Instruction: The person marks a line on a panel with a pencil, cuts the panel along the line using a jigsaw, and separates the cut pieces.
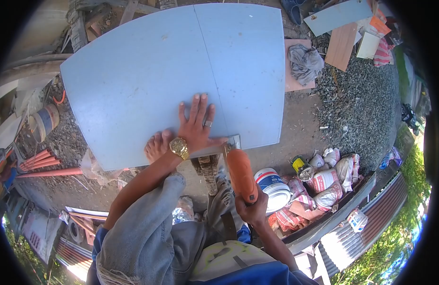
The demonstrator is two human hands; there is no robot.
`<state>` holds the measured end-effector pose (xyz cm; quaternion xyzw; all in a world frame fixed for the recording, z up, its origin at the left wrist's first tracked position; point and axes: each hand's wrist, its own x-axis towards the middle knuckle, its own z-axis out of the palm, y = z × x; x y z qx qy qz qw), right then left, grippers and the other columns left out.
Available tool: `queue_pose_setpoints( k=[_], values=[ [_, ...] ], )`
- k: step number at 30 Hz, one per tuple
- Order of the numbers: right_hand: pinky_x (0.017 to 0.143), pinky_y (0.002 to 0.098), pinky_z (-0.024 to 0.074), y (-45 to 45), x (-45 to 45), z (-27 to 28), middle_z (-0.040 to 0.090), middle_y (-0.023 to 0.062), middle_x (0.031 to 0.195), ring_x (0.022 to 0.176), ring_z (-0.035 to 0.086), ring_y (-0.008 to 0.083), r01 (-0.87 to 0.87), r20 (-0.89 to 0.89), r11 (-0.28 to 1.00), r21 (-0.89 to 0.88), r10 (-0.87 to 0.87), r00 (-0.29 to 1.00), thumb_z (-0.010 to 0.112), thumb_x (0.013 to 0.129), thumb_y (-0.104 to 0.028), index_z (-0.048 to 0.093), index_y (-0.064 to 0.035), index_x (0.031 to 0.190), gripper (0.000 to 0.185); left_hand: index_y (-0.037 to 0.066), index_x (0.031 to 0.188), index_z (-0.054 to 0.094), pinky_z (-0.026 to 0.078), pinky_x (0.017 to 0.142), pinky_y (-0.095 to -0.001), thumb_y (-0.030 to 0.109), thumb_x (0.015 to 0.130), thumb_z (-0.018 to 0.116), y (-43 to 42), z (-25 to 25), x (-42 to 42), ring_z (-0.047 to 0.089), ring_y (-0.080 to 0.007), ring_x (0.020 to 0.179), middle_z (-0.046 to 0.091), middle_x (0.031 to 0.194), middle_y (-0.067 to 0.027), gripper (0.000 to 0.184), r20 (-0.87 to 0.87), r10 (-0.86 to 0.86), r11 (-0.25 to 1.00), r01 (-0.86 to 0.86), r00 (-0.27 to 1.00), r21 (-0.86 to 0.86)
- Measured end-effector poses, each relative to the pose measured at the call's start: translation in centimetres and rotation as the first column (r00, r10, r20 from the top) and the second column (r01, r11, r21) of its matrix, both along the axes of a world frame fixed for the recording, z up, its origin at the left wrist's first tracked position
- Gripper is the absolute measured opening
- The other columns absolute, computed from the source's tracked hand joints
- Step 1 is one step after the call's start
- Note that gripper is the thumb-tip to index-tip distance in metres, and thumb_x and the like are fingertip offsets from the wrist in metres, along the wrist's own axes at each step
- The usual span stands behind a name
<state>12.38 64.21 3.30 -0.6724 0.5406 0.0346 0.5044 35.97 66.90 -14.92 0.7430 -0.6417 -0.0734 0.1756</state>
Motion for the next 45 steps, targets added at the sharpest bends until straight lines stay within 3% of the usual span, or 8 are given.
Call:
queue_pose_setpoints(
  k=[45],
  values=[
    [0.055, 0.0441, 0.0509, -0.42, 0.76, -0.14, 0.059, 0.0164, 0.067, 0.059, 0.063, 0.0413, 0.024, 0.023, 0.999, -0.025, -0.024, 0.999, 0.07, 0.074, -0.018, 0.058, -0.0006, 0.087, 0.025, 0.002, 0.134, 0.053, 0.023, 0.107, -0.0651, 0.078, 0.074, 0.061, -0.17, -0.12, 0.27, 0.032, -0.0389, 0.142, 0.036, 0.151, -0.0252, 0.097, 0.042, 0.018, 0.998, -0.016, 0.999, -0.054]
  ],
)
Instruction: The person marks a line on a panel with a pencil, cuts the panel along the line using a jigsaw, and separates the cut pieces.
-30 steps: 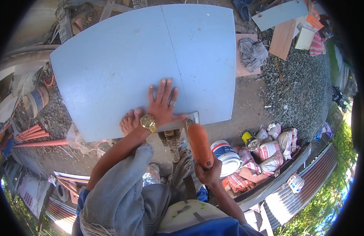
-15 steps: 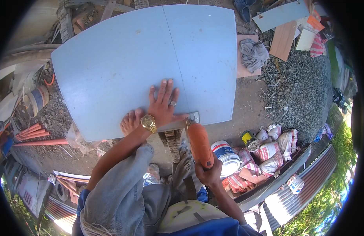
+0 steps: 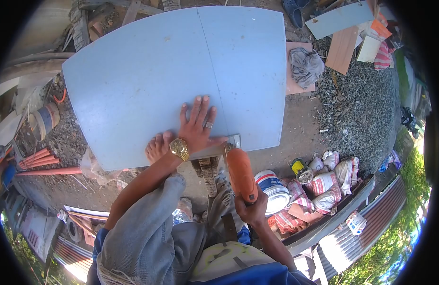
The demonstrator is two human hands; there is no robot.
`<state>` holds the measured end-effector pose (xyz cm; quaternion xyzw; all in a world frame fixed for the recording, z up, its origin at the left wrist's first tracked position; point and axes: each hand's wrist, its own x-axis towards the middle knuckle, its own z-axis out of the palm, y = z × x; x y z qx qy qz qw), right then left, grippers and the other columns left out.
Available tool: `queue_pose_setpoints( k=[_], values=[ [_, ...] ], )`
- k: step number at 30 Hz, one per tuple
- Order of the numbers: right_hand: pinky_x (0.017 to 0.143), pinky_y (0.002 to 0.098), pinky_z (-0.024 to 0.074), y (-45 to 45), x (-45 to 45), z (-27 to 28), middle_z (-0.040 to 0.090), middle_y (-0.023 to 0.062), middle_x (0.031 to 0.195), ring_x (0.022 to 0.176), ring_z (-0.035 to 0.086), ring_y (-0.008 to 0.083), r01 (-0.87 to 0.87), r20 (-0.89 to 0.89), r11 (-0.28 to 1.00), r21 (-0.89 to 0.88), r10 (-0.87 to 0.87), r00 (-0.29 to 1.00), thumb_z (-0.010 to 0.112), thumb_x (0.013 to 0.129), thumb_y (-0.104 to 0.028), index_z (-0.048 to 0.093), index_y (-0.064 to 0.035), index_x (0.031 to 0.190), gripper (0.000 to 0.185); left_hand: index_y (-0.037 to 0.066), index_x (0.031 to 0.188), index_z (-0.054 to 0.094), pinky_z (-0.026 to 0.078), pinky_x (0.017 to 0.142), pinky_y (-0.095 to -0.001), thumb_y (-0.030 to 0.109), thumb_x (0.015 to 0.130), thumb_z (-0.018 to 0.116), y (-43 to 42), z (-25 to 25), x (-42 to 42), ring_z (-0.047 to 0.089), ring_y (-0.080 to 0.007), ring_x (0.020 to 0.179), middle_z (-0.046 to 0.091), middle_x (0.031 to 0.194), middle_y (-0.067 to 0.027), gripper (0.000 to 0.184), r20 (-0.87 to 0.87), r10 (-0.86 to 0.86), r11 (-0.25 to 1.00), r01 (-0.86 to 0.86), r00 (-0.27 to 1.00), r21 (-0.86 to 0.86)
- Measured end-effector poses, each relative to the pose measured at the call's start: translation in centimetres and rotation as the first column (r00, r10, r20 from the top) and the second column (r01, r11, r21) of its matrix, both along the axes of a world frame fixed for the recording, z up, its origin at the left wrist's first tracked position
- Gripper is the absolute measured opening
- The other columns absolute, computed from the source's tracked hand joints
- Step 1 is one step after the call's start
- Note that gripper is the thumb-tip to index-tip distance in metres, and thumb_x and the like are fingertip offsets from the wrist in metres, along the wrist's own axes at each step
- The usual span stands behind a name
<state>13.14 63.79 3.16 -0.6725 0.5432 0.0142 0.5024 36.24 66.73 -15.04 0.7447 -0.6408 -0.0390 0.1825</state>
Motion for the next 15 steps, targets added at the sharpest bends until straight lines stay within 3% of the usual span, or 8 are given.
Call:
queue_pose_setpoints(
  k=[15],
  values=[
    [0.055, 0.0443, 0.0499, -0.29, 0.33, 0.05, 0.058, 0.0167, 0.066, 0.059, 0.062, 0.0415, 0.004, -0.006, 1.0, 0.004, -0.004, 1.0, 0.07, 0.075, -0.018, 0.058, -0.0002, 0.085, 0.024, 0.003, 0.127, 0.059, 0.032, 0.102, -0.0617, 0.076, 0.074, 0.063, -0.34, 0.21, 0.21, 0.037, -0.038, 0.139, 0.04, 0.149, -0.0238, 0.09, 0.009, 0.002, 0.999, -0.002, 1.0, -0.034]
  ],
)
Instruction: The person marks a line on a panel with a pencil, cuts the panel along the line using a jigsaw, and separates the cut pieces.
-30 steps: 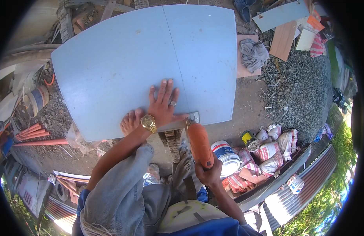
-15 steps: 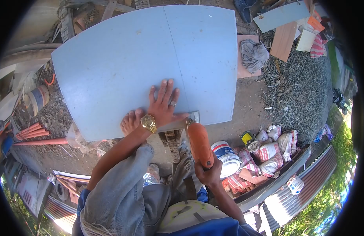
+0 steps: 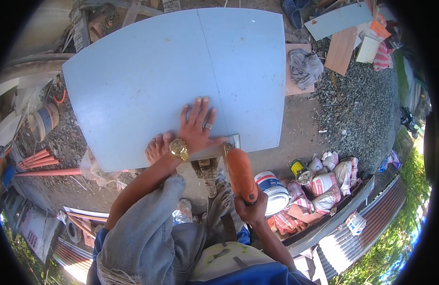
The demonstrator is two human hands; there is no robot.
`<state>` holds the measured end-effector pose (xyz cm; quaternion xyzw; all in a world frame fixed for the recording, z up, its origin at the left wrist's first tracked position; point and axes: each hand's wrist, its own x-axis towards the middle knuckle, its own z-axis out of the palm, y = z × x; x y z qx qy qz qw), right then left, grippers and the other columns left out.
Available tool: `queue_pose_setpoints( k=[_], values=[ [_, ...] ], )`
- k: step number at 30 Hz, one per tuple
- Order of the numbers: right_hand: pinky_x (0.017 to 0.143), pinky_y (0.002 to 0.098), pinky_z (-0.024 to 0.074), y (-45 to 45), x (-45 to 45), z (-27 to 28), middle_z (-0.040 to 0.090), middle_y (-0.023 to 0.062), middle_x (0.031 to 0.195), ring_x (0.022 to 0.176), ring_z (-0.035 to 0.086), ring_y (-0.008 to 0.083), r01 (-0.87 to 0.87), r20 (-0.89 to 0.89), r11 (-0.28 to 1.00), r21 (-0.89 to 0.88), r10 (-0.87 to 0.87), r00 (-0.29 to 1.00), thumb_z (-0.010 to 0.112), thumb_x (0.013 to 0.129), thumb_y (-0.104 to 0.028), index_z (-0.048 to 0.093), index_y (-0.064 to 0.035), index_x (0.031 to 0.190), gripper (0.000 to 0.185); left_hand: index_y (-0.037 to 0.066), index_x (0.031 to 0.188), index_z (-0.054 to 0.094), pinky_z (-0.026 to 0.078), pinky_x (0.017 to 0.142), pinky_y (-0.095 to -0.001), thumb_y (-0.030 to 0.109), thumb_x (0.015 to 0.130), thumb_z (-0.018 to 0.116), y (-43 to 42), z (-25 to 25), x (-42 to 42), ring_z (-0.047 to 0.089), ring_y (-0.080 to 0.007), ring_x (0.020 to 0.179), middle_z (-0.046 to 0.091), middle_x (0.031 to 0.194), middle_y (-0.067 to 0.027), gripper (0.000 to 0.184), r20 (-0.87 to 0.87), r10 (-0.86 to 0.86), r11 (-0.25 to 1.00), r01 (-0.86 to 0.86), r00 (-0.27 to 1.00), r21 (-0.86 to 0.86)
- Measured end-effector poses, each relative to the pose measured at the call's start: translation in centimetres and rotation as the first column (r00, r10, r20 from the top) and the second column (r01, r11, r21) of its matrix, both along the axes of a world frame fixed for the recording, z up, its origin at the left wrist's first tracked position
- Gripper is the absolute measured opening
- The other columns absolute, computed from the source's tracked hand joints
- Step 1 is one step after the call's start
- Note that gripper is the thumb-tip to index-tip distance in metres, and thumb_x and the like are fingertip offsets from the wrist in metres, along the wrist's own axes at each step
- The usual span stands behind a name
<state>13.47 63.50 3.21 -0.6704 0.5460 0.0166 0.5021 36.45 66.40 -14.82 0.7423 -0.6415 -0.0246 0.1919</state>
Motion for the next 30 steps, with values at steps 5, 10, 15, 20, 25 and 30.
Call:
queue_pose_setpoints(
  k=[5, 10, 15, 20, 25, 30],
  values=[
    [0.055, 0.0443, 0.0495, 0.1, 0.0, 0.0, 0.059, 0.0168, 0.066, 0.06, 0.062, 0.0415, 0.009, -0.003, 1.0, 0.004, -0.009, 1.0, 0.07, 0.075, -0.017, 0.058, 0.0001, 0.085, 0.024, 0.003, 0.125, 0.061, 0.035, 0.099, -0.061, 0.075, 0.072, 0.065, -0.1, 0.0, 0.1, 0.038, -0.0375, 0.137, 0.041, 0.148, -0.0234, 0.089, 0.005, 0.0, 1.0, 0.0, 1.0, -0.025],
    [0.055, 0.0445, 0.0492, 0.1, 0.1, 0.0, 0.059, 0.0165, 0.067, 0.06, 0.062, 0.0416, 0.035, 0.018, 0.999, 0.032, -0.035, 0.999, 0.07, 0.074, -0.017, 0.057, -0.0001, 0.087, 0.025, 0.002, 0.133, 0.054, 0.03, 0.102, -0.0621, 0.076, 0.07, 0.066, -0.3, 0.3, 0.3, 0.037, -0.0379, 0.138, 0.037, 0.151, -0.0224, 0.097, -0.001, -0.002, 1.0, 0.002, 1.0, -0.027],
    [0.056, 0.0457, 0.0489, -0.1, 0.1, 0.0, 0.059, 0.0163, 0.068, 0.061, 0.062, 0.042, -0.005, -0.002, 1.0, 0.017, 0.005, 1.0, 0.07, 0.074, -0.018, 0.057, -0.0004, 0.089, 0.026, -0.003, 0.142, 0.041, 0.018, 0.108, -0.0685, 0.078, 0.066, 0.066, -1.0, 1.3, 1.1, 0.028, -0.042, 0.143, 0.03, 0.154, -0.0254, 0.114, -0.114, 0.039, 0.989, -0.022, 0.993, 0.148],
    [0.056, 0.0461, 0.0488, 0.0, 0.0, -0.1, 0.059, 0.0165, 0.067, 0.061, 0.061, 0.0424, -0.019, -0.022, 1.0, 0.017, 0.019, 1.0, 0.07, 0.075, -0.018, 0.057, -0.0001, 0.089, 0.026, -0.004, 0.144, 0.038, 0.008, 0.111, -0.0716, 0.079, 0.066, 0.065, -0.8, 0.5, 1.0, 0.021, -0.0444, 0.146, 0.025, 0.155, -0.0286, 0.117, -0.105, 0.014, 0.996, -0.005, 0.994, 0.091],
    [0.056, 0.0462, 0.0488, -0.1, 0.3, 0.1, 0.058, 0.0171, 0.067, 0.06, 0.061, 0.0421, -0.001, -0.014, 1.0, 0.03, 0.001, 1.0, 0.071, 0.074, -0.018, 0.057, 0.0, 0.088, 0.026, -0.005, 0.143, 0.039, 0.01, 0.111, -0.0712, 0.079, 0.068, 0.064, -0.7, 0.4, 1.0, 0.022, -0.0441, 0.146, 0.027, 0.155, -0.0286, 0.116, -0.094, 0.01, 0.998, -0.003, 0.996, 0.07],
    [0.056, 0.0463, 0.0485, 0.0, 0.2, -0.2, 0.058, 0.0173, 0.067, 0.059, 0.061, 0.042, -0.003, -0.004, 1.0, -0.003, 0.003, 1.0, 0.071, 0.074, -0.018, 0.056, 0.0002, 0.086, 0.026, -0.005, 0.143, 0.04, 0.011, 0.111, -0.071, 0.079, 0.068, 0.064, -0.8, 0.4, 1.0, 0.023, -0.0436, 0.146, 0.027, 0.155, -0.0278, 0.115, -0.084, 0.01, 0.997, -0.003, 0.996, 0.076]
  ],
)
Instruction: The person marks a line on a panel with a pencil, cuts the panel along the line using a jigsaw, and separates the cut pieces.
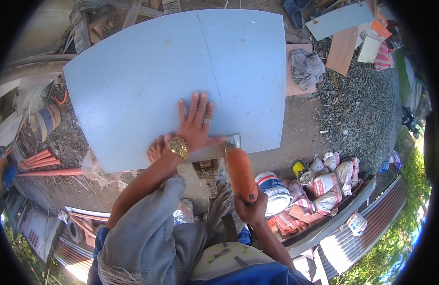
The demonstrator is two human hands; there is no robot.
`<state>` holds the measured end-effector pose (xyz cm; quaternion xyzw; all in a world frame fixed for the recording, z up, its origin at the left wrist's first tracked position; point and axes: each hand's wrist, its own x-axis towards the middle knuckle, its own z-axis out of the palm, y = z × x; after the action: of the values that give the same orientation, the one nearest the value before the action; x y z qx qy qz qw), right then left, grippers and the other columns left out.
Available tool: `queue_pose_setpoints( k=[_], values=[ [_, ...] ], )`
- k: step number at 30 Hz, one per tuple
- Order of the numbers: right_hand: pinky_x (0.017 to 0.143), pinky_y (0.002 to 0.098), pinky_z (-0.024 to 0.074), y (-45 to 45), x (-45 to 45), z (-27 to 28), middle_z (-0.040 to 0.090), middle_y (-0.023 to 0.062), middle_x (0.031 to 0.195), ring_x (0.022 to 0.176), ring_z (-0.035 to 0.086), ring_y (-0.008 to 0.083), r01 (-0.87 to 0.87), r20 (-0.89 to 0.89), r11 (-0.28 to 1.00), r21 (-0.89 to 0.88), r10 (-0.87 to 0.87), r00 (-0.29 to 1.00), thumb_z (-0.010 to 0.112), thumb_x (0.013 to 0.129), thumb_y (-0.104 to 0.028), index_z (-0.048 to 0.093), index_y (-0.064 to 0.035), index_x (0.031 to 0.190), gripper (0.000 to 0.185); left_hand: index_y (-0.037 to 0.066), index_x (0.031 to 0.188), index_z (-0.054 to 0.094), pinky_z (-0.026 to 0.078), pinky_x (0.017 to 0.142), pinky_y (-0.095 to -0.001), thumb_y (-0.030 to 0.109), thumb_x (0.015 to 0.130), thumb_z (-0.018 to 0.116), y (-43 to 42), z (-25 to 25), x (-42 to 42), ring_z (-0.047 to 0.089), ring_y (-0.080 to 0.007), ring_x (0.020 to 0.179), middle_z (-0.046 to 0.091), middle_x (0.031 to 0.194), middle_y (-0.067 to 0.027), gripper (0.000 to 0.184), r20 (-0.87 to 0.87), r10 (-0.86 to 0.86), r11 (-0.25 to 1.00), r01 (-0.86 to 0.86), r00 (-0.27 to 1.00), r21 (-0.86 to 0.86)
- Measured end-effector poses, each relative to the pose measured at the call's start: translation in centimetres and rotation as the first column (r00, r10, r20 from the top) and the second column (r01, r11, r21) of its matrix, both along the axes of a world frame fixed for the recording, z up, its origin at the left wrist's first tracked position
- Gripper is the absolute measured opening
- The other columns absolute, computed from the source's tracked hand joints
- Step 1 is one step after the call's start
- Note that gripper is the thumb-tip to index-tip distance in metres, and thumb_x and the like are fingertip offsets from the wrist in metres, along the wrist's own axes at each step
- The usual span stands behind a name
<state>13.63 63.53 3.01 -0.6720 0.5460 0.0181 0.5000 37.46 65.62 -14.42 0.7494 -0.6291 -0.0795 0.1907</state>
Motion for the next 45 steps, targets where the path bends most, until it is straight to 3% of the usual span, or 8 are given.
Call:
queue_pose_setpoints(
  k=[45],
  values=[
    [0.056, 0.0439, 0.0484, -0.8, 1.2, 0.4, 0.057, 0.0167, 0.067, 0.059, 0.06, 0.0403, 0.036, -0.001, 0.999, 0.036, -0.036, 0.999, 0.069, 0.073, -0.016, 0.057, 0.0002, 0.083, 0.022, -0.002, 0.135, 0.051, 0.017, 0.11, -0.0684, 0.077, 0.071, 0.065, -0.1, -0.1, 0.2, 0.029, -0.0412, 0.144, 0.035, 0.152, -0.0262, 0.102, 0.051, 0.014, 0.999, -0.012, 0.999, -0.038]
  ],
)
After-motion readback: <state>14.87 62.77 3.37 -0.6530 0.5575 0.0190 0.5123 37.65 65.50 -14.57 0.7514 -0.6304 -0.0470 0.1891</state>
